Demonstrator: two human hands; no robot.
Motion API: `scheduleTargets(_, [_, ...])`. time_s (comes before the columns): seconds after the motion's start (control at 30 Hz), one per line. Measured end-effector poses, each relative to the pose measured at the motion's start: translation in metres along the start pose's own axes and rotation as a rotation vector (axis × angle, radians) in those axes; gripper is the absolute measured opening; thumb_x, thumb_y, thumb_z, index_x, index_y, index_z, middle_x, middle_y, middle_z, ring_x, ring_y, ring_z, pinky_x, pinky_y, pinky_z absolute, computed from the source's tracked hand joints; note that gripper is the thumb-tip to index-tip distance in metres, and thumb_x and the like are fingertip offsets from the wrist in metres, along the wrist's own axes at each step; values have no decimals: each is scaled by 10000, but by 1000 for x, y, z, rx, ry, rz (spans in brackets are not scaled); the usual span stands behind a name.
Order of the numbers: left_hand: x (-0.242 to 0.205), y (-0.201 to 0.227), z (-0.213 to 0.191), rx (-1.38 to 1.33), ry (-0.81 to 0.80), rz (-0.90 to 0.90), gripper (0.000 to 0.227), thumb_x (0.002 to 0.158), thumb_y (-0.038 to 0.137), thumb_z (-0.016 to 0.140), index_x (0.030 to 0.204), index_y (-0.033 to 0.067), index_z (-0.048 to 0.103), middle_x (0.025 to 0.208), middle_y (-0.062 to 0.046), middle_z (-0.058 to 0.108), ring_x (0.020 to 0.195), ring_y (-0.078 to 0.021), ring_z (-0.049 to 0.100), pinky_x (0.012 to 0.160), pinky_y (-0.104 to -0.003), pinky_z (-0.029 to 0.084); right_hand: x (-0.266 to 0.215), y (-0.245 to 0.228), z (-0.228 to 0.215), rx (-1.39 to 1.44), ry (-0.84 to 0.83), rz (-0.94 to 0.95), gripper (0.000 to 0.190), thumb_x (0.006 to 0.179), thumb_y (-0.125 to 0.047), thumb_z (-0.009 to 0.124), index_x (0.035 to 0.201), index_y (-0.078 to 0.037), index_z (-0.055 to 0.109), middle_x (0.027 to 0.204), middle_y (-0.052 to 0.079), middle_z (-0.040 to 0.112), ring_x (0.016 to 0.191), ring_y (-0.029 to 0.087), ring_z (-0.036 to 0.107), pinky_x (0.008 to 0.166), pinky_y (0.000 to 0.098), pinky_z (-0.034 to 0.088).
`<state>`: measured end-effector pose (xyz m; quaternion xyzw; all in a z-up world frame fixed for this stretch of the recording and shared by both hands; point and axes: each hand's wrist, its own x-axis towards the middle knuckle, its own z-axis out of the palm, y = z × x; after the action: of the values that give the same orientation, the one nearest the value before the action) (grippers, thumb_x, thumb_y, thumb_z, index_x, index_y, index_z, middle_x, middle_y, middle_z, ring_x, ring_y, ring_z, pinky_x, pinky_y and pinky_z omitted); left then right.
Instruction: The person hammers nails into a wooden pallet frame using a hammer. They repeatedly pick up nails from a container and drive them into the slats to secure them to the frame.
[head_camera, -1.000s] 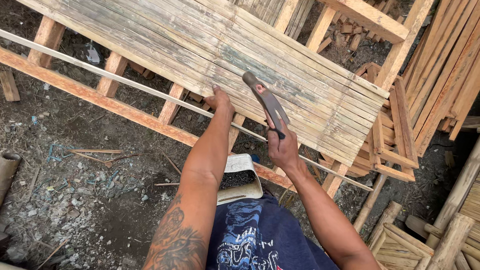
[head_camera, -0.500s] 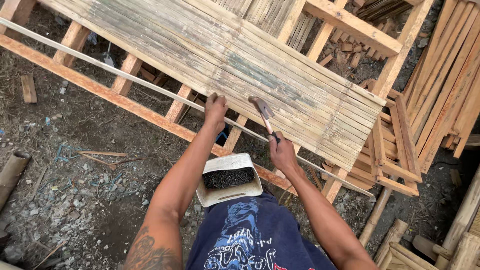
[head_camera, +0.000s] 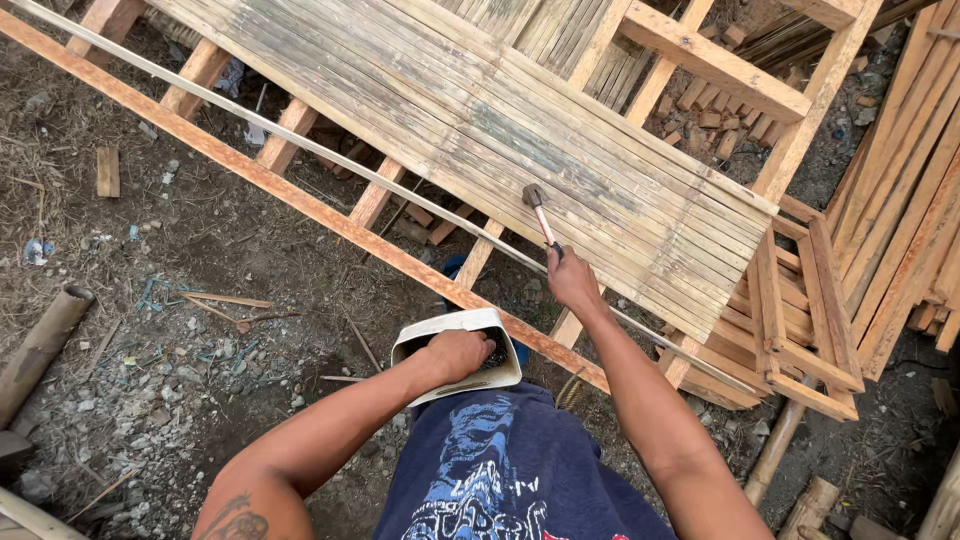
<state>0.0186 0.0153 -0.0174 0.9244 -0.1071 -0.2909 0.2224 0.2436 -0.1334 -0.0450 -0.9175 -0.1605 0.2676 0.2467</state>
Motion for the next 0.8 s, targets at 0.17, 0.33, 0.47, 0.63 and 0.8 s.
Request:
scheduleTargets(0.17, [-8, -15, 54, 215, 322, -36, 271, 881, 167, 556, 1104, 122, 704, 1112, -150, 683, 1016, -350, 698, 835, -493, 562, -25, 17, 26, 93, 39, 16, 445, 1060, -429, 439, 1117, -11, 580, 833, 352, 668, 845, 576, 634, 749, 618, 488])
scheduleTargets(0.33, [-45, -20, 17, -94, 252, -109, 310, 888, 172, 574, 1178, 109, 667, 1069, -193, 685, 940, -389, 699, 745, -497, 575, -37, 20, 48, 172, 76, 3, 430, 1062, -424, 445, 1090, -17, 581, 805, 322, 669, 811, 551, 641, 712, 606, 491])
scheduleTargets(0.47, [-73, -20, -51, -308, 173, -152, 293, 938, 146, 597, 1226, 93, 618, 1033, -203, 694, 884, -396, 705, 755, -494, 555, -23, 0, 47, 113, 52, 64, 430, 1058, -439, 445, 1110, -37, 587, 772, 298, 677, 781, 529, 648, 706, 597, 485])
scheduleTargets(0.63, [-72, -119, -131, -524, 630, 179, 241, 940, 72, 638, 1177, 89, 683, 1120, -142, 735, 912, -300, 739, 782, -391, 608, -13, -54, 73, 82, 122, 77, 416, 1066, -443, 464, 1179, -59, 576, 787, 290, 682, 788, 523, 649, 705, 592, 481])
scheduleTargets(0.8, [-38, -266, -191, -551, 798, 36, 157, 879, 67, 718, 1035, 57, 727, 1047, -161, 693, 946, -271, 706, 787, -384, 585, 8, -138, 102, 243, 173, 200, 379, 1021, -423, 477, 1155, -80, 566, 780, 247, 682, 743, 481, 673, 659, 564, 485])
